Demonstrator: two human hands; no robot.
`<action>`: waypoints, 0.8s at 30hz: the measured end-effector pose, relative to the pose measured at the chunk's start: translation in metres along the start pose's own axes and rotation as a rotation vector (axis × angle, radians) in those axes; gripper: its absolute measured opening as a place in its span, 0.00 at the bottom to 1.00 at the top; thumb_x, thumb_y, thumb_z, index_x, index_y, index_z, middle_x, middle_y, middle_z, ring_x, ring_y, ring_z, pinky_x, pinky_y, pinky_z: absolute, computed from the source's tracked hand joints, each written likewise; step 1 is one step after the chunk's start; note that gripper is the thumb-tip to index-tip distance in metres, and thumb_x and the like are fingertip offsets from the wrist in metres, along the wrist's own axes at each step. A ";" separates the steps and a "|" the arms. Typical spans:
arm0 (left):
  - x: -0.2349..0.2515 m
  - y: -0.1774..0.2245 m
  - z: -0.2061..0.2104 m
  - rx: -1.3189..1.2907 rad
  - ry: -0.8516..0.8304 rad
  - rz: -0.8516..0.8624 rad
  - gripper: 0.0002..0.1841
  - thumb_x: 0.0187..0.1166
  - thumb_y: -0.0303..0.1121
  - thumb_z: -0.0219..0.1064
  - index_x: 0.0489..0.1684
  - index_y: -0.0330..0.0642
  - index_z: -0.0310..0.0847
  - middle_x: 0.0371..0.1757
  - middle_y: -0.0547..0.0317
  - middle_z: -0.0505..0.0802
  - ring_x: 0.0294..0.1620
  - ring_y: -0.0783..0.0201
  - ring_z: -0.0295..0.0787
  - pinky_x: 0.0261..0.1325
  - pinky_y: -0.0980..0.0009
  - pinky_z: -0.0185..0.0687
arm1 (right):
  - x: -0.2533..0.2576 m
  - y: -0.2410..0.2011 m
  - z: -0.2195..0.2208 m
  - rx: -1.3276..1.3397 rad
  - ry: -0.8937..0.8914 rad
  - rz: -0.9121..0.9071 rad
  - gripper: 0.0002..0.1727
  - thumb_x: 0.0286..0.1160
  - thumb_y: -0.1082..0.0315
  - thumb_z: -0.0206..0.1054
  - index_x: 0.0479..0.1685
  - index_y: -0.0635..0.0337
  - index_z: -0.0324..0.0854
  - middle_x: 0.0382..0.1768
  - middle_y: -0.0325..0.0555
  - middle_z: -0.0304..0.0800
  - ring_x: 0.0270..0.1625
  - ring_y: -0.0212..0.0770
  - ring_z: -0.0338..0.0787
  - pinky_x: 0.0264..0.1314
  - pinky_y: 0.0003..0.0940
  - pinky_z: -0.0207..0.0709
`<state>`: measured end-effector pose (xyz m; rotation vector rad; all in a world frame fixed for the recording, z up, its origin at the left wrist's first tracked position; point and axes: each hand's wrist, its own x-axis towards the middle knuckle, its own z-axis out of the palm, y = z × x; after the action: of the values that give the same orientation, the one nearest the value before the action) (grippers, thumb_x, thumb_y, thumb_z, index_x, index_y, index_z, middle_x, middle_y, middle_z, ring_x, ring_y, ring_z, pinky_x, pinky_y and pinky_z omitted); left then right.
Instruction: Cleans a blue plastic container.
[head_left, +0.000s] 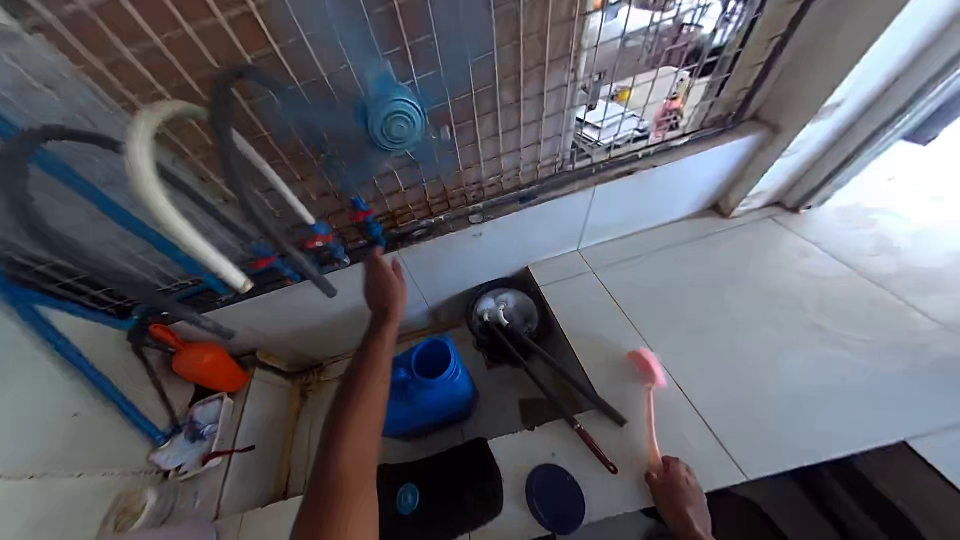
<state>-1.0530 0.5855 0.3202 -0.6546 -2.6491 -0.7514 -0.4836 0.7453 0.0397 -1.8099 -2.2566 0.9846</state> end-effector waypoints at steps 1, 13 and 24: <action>0.032 -0.005 0.005 0.051 0.022 -0.032 0.32 0.88 0.47 0.58 0.84 0.34 0.63 0.79 0.34 0.77 0.72 0.38 0.83 0.69 0.41 0.82 | 0.000 0.001 -0.005 -0.005 0.027 0.034 0.25 0.73 0.67 0.72 0.66 0.74 0.78 0.63 0.76 0.82 0.68 0.72 0.83 0.70 0.69 0.76; 0.153 -0.021 0.016 0.162 0.139 -0.041 0.33 0.76 0.49 0.71 0.71 0.29 0.75 0.74 0.27 0.80 0.71 0.30 0.80 0.69 0.34 0.76 | 0.052 -0.231 0.013 -0.139 -0.116 -0.302 0.30 0.89 0.65 0.52 0.91 0.56 0.61 0.69 0.64 0.84 0.69 0.62 0.86 0.73 0.60 0.78; 0.159 -0.013 0.063 -0.706 0.625 -0.591 0.30 0.77 0.46 0.73 0.67 0.29 0.75 0.52 0.45 0.91 0.53 0.59 0.90 0.59 0.67 0.85 | 0.087 -0.315 0.084 -0.260 -0.166 -0.132 0.18 0.83 0.62 0.60 0.66 0.55 0.85 0.59 0.63 0.90 0.66 0.65 0.87 0.69 0.69 0.76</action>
<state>-1.2046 0.6646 0.3280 0.2476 -1.9417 -1.7474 -0.8137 0.7590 0.1112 -1.6957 -2.6772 0.8843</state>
